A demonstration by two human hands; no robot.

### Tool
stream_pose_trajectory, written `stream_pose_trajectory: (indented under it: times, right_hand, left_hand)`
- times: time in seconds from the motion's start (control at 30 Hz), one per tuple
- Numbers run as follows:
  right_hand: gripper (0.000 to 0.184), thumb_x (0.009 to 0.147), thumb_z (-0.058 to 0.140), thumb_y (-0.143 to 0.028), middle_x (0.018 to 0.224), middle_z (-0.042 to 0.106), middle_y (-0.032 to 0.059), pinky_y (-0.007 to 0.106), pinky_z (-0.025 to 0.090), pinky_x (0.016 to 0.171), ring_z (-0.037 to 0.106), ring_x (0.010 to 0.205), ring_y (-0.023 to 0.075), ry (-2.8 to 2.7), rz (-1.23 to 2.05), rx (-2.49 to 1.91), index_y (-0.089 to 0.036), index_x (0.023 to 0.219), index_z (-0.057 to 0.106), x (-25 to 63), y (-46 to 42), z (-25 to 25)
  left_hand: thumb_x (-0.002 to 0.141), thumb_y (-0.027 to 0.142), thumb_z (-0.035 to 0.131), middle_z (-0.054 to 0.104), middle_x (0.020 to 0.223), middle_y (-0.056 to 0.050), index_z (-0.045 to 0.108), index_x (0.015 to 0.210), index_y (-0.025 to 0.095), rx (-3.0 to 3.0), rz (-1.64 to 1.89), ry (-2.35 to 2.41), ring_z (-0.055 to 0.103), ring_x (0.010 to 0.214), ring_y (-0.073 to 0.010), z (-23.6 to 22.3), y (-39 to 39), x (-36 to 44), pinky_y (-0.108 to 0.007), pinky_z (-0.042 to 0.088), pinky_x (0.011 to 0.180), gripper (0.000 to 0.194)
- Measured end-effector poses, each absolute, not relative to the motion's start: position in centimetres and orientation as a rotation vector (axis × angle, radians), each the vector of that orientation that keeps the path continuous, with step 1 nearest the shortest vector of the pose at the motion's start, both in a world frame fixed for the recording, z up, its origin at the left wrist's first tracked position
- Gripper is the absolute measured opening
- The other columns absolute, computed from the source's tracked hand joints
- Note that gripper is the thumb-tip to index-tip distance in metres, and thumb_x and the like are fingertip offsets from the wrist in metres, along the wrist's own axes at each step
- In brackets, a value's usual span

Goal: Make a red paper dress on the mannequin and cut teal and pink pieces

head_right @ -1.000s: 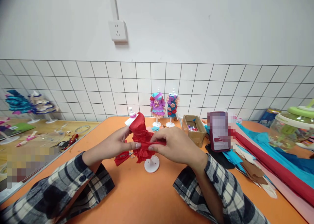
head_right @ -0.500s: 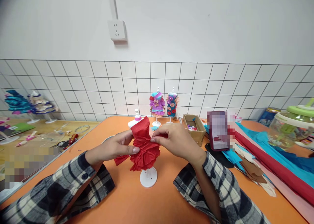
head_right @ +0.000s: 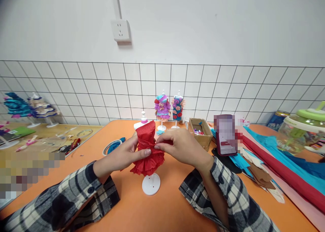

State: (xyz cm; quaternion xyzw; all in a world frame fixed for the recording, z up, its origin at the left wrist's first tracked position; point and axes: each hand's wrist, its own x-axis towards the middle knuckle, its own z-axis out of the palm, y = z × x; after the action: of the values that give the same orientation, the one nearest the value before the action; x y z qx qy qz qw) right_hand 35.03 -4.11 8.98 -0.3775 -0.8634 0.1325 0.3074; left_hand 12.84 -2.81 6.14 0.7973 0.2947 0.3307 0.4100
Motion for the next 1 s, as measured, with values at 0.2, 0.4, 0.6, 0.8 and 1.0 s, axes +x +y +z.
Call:
stream_pose_trajectory:
  times: [0.2,0.4,0.6,0.8,1.0]
  right_hand:
    - [0.011,0.085,0.064,-0.027,0.073,0.068,-0.0003,0.020,0.041,0.054,0.058,0.062,0.0105,-2.360,0.657,-1.071,-0.019,0.084,0.072,36.3,-4.8,9.9]
    - [0.011,0.085,0.064,-0.025,0.072,0.068,-0.0003,0.020,0.043,0.053,0.059,0.060,0.0095,-2.285,0.757,-1.003,-0.019,0.082,0.073,36.3,-4.3,9.5]
    - [0.010,0.084,0.064,-0.019,0.077,0.072,-0.0004,0.020,0.046,0.062,0.063,0.068,0.0108,-2.236,0.703,-0.879,-0.020,0.083,0.075,34.8,-4.1,8.9]
    - [0.010,0.082,0.066,-0.014,0.070,0.069,-0.0027,0.020,0.043,0.059,0.059,0.062,0.0089,-2.228,0.594,-0.887,-0.020,0.086,0.073,34.1,-4.2,8.7]
    - [0.010,0.084,0.065,-0.020,0.066,0.066,-0.0021,0.020,0.041,0.055,0.057,0.058,0.0089,-2.121,0.671,-0.992,-0.018,0.075,0.069,34.0,-3.9,8.3]
  left_hand:
    - [0.079,0.036,0.075,0.055,0.137,-0.010,0.047,0.138,0.024,1.969,0.855,0.643,0.048,0.127,-0.0283,6.2,-2.3,12.3,-0.042,0.037,0.107,0.066]
    - [0.074,0.034,0.079,0.067,0.113,-0.008,0.061,0.119,0.019,1.877,0.801,0.577,0.057,0.114,-0.0264,6.3,-1.5,11.6,-0.039,0.042,0.101,0.051]
    - [0.070,0.042,0.081,0.070,0.092,-0.006,0.067,0.100,0.016,1.794,0.633,0.445,0.063,0.085,-0.0191,6.6,-1.4,11.1,-0.034,0.050,0.086,0.042]
    - [0.068,0.048,0.080,0.069,0.109,-0.009,0.069,0.108,0.018,1.927,0.706,0.516,0.059,0.108,-0.0270,6.3,-0.6,10.9,-0.039,0.045,0.097,0.050]
    - [0.073,0.036,0.078,0.067,0.119,-0.008,0.066,0.119,0.023,2.184,0.878,0.788,0.058,0.111,-0.0264,7.5,-0.6,10.0,-0.043,0.041,0.104,0.049]
